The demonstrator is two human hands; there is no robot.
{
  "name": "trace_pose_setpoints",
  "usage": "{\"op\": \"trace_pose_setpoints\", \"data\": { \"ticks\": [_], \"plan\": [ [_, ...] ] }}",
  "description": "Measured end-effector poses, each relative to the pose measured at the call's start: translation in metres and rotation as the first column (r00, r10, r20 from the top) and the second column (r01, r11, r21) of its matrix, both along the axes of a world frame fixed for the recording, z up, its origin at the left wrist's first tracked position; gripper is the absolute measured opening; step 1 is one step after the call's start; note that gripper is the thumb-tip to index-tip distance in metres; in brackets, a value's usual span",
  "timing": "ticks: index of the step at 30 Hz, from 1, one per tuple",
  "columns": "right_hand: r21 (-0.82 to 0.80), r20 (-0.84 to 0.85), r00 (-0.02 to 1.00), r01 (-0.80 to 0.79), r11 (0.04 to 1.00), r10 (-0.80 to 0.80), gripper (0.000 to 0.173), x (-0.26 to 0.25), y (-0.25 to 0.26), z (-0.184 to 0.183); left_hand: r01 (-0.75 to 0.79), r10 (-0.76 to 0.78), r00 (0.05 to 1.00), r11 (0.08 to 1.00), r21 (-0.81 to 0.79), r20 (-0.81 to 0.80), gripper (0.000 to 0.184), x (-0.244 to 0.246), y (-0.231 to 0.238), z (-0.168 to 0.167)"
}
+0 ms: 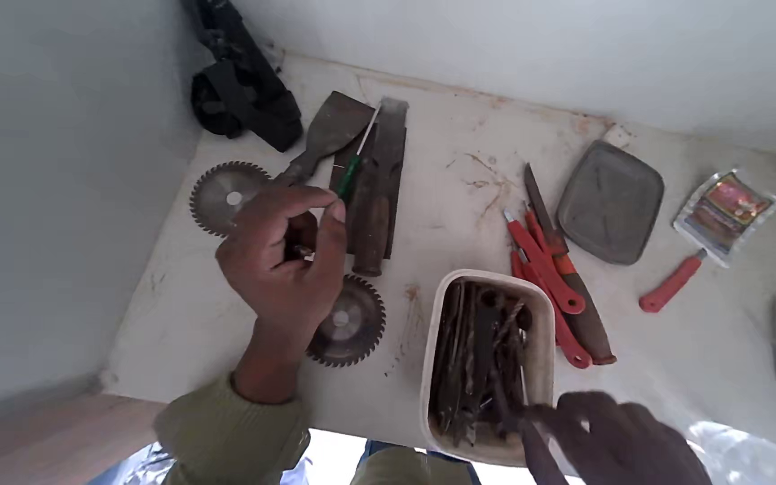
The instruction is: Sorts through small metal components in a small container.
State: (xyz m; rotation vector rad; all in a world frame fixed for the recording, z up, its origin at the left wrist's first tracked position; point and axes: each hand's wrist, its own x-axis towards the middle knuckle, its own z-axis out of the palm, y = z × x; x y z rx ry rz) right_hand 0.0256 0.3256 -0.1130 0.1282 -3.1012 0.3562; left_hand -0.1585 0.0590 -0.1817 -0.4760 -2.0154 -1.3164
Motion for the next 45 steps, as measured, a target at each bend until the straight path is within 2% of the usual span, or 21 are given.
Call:
{"op": "trace_pose_setpoints", "data": {
  "ticks": [3, 6, 9, 11, 13, 15, 17, 18, 22, 29, 32, 34, 37, 40, 43, 45],
  "plan": [
    [-0.057, -0.047, 0.998, -0.032, 0.998, 0.029, 0.021, -0.004, -0.011, 0.006, -0.014, 0.014, 1.0, 1.0, -0.001, 0.025, 0.016, 0.002, 0.0, 0.001],
    [-0.101, -0.002, 0.974, -0.224, 0.969, 0.225, 0.038, -0.032, -0.023, 0.004, -0.038, 0.038, 0.998, 0.999, -0.007, 0.039, 0.016, 0.003, 0.001, 0.002],
    [0.048, 0.093, 0.91, -0.408, 0.912, 0.403, 0.068, -0.054, -0.029, -0.016, -0.029, 0.031, 0.998, 0.999, -0.031, 0.06, 0.017, 0.003, 0.002, 0.002],
    [0.118, 0.089, 0.887, -0.462, 0.879, 0.453, 0.076, -0.061, -0.024, -0.022, 0.094, -0.088, 0.993, 0.992, -0.078, 0.083, 0.02, 0.005, 0.001, 0.002],
    [0.124, 0.082, 0.875, -0.484, 0.866, 0.478, 0.074, -0.06, -0.016, -0.02, 0.325, -0.311, 0.945, 0.926, -0.19, 0.1, 0.026, 0.012, 0.003, 0.003],
    [0.084, 0.081, 0.875, -0.483, 0.871, 0.477, 0.071, -0.055, -0.004, -0.013, 0.526, -0.508, 0.848, 0.776, -0.348, 0.15, 0.034, 0.022, 0.013, 0.0],
    [0.041, 0.092, 0.885, -0.462, 0.886, 0.457, 0.065, -0.048, 0.014, -0.009, 0.633, -0.607, 0.763, 0.634, -0.444, 0.222, 0.034, 0.027, 0.022, -0.003],
    [0.018, 0.08, 0.89, -0.451, 0.892, 0.448, 0.063, -0.043, 0.023, -0.009, 0.655, -0.619, 0.743, 0.597, -0.463, 0.253, 0.033, 0.028, 0.023, -0.004],
    [-0.085, 0.004, 0.9, -0.434, 0.897, 0.436, 0.056, -0.03, 0.055, -0.024, 0.671, -0.614, 0.737, 0.611, -0.42, 0.283, 0.028, 0.023, 0.022, -0.003],
    [-0.092, -0.01, 0.917, -0.397, 0.913, 0.398, 0.064, -0.027, 0.051, -0.024, 0.632, -0.564, 0.774, 0.652, -0.419, 0.288, 0.022, 0.021, 0.024, -0.004],
    [-0.082, -0.083, 0.959, -0.277, 0.957, 0.27, 0.043, -0.027, 0.028, -0.021, 0.627, -0.561, 0.777, 0.656, -0.419, 0.285, 0.021, 0.021, 0.026, -0.004],
    [-0.101, -0.111, 0.976, -0.198, 0.975, 0.186, 0.036, -0.03, 0.007, -0.019, 0.63, -0.565, 0.775, 0.658, -0.412, 0.283, 0.021, 0.022, 0.026, -0.005],
    [0.041, -0.124, 0.963, -0.235, 0.971, 0.238, 0.027, -0.043, -0.023, -0.026, 0.628, -0.559, 0.777, 0.655, -0.42, 0.291, 0.02, 0.022, 0.026, -0.006],
    [0.21, -0.07, 0.957, -0.263, 0.942, 0.282, 0.032, -0.056, -0.042, -0.04, 0.624, -0.554, 0.78, 0.646, -0.441, 0.292, 0.021, 0.022, 0.026, -0.007],
    [0.201, -0.094, 0.959, -0.246, 0.948, 0.269, 0.025, -0.066, -0.031, -0.041, 0.609, -0.54, 0.79, 0.639, -0.47, 0.29, 0.023, 0.022, 0.026, -0.008],
    [0.136, -0.096, 0.963, -0.237, 0.962, 0.251, 0.032, -0.066, -0.013, -0.041, 0.593, -0.528, 0.802, 0.642, -0.486, 0.28, 0.024, 0.023, 0.026, -0.007]
  ]
}}
